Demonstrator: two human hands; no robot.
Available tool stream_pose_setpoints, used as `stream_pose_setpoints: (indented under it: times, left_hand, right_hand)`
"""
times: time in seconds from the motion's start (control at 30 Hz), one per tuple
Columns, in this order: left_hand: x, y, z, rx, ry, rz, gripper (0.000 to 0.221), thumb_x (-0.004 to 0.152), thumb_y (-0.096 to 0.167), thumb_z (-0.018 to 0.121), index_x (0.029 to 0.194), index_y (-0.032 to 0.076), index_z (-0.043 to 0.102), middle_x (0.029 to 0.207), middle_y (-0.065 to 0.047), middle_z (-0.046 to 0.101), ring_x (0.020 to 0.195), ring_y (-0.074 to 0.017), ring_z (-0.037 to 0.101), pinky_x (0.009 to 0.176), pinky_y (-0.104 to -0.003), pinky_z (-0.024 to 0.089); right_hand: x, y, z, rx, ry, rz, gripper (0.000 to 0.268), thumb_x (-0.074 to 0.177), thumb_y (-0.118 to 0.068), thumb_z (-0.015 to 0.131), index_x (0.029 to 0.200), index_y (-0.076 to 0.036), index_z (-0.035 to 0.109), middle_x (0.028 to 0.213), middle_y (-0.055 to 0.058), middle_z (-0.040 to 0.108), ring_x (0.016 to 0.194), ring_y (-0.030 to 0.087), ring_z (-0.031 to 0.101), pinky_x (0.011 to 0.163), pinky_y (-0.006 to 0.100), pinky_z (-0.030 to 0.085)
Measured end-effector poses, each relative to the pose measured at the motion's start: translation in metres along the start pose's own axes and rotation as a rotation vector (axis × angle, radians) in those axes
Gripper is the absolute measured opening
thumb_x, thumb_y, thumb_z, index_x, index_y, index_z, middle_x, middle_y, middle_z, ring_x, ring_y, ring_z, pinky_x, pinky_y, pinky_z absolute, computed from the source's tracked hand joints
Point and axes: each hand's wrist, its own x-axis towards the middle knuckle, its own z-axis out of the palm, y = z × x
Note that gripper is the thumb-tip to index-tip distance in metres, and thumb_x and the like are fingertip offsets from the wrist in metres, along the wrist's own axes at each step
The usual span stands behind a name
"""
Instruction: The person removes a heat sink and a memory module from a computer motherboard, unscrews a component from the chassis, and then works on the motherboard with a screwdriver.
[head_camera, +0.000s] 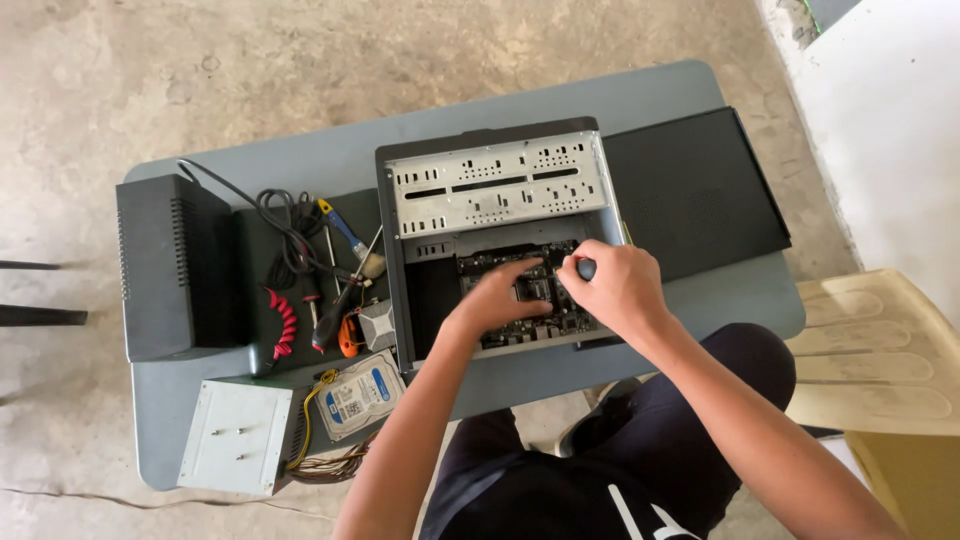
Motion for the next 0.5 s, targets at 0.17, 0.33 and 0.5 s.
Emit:
stream_pose_setpoints:
  times: [0.17,0.33,0.5]
  left_hand:
    - [0.007,0.01,-0.009,0.248,0.043,0.031,0.053,0.103,0.005,0.069,0.155,0.015,0.065,0.151,-0.016,0.07,0.144,-0.042,0.062,0.121,-0.059,0.049]
    - [0.054,-0.053,0.021,0.407,0.064,0.097,0.037,0.102,0.034,0.073,0.139,0.035,0.077,0.129,0.004,0.082,0.12,-0.0313,0.076,0.106,-0.054,0.06]
    - [0.059,-0.072,0.026,0.453,0.121,0.119,0.031,0.103,0.048,0.067,0.131,0.041,0.079,0.116,0.006,0.084,0.109,-0.0324,0.079,0.098,-0.053,0.064]
  right_hand:
    - [-0.008,-0.002,0.002,0.011,-0.04,-0.053,0.027,0.1,-0.035,0.07,0.082,-0.017,0.079,0.056,0.006,0.069,0.059,0.035,0.074,0.057,0.044,0.059]
    - [-0.003,-0.004,0.004,-0.014,-0.026,-0.097,0.026,0.1,-0.034,0.07,0.082,-0.017,0.077,0.054,0.006,0.067,0.058,0.036,0.073,0.057,0.045,0.058]
    - [0.002,-0.01,0.002,-0.033,-0.03,-0.105,0.027,0.101,-0.035,0.069,0.082,-0.016,0.078,0.052,0.007,0.065,0.059,0.039,0.073,0.059,0.047,0.058]
